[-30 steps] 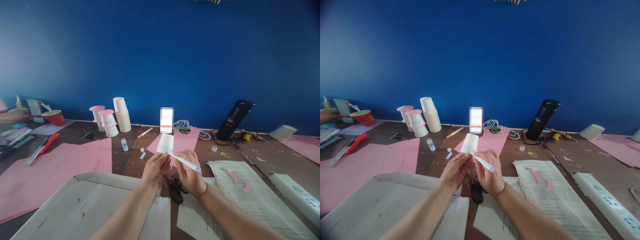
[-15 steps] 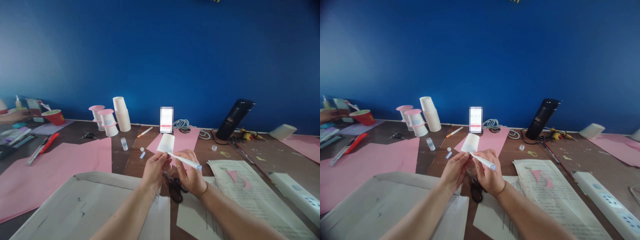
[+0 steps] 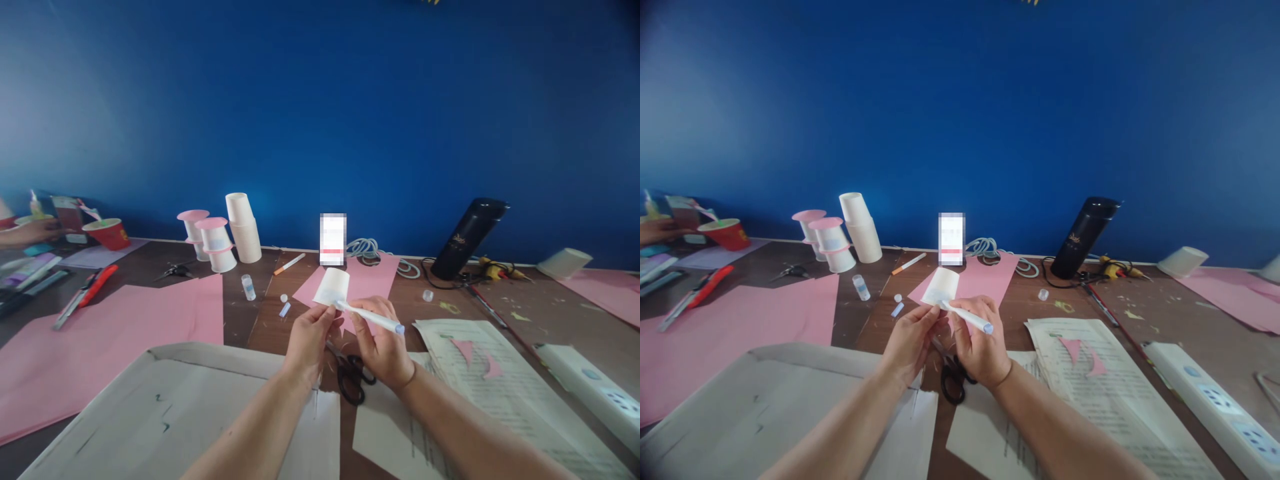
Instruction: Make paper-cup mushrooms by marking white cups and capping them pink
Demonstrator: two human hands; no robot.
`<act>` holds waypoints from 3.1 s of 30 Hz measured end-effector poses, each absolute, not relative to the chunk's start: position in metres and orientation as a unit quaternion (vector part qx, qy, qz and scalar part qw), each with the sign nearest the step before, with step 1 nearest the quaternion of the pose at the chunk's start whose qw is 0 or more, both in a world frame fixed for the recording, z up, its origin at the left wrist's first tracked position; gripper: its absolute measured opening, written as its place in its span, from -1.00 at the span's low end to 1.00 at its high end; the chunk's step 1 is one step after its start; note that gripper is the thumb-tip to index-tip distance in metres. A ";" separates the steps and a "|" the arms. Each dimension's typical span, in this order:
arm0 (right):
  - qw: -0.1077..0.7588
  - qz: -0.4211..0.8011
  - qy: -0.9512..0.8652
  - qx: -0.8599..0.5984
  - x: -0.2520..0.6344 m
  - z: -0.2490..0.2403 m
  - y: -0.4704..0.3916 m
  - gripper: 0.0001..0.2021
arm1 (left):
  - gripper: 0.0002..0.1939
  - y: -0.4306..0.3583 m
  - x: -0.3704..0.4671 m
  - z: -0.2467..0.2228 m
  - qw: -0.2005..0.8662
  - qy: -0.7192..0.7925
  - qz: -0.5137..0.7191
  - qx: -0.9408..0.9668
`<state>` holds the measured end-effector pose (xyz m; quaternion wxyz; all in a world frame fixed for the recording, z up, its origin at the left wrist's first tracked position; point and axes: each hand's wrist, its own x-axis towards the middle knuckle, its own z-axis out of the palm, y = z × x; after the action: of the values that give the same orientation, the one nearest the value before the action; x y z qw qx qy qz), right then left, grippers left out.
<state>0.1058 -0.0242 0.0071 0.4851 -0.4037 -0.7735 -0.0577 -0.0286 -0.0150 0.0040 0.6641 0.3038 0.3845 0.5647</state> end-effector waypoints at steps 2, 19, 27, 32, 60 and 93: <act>0.484 -0.047 -0.778 -0.398 0.106 0.007 -0.024 -0.83 | -0.76 -0.014 -0.029 0.002 0.660 0.385 0.565 0.311; 0.489 -0.044 -0.768 -0.411 0.106 0.009 -0.025 -0.85 | -0.89 -0.018 -0.029 0.011 0.538 0.456 0.551 0.445; 0.490 -0.053 -0.769 -0.406 0.107 0.009 -0.025 -0.85 | -0.83 -0.016 -0.030 0.001 0.494 0.457 0.550 0.494; 0.487 -0.040 -0.779 -0.392 0.106 0.010 -0.026 -0.86 | -0.83 -0.016 -0.031 -0.001 0.475 0.465 0.538 0.519; 0.492 -0.052 -0.778 -0.386 0.105 0.014 -0.027 -0.85 | -0.80 -0.022 -0.032 0.003 0.388 0.472 0.533 0.585; 0.493 -0.042 -0.769 -0.405 0.104 0.010 -0.028 -0.86 | -0.72 -0.016 -0.032 0.010 0.587 0.445 0.527 0.423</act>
<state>0.1037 -0.0276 0.0103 0.4929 -0.4053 -0.7688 -0.0416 -0.0317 -0.0159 0.0097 0.5871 0.4234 0.4451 0.5271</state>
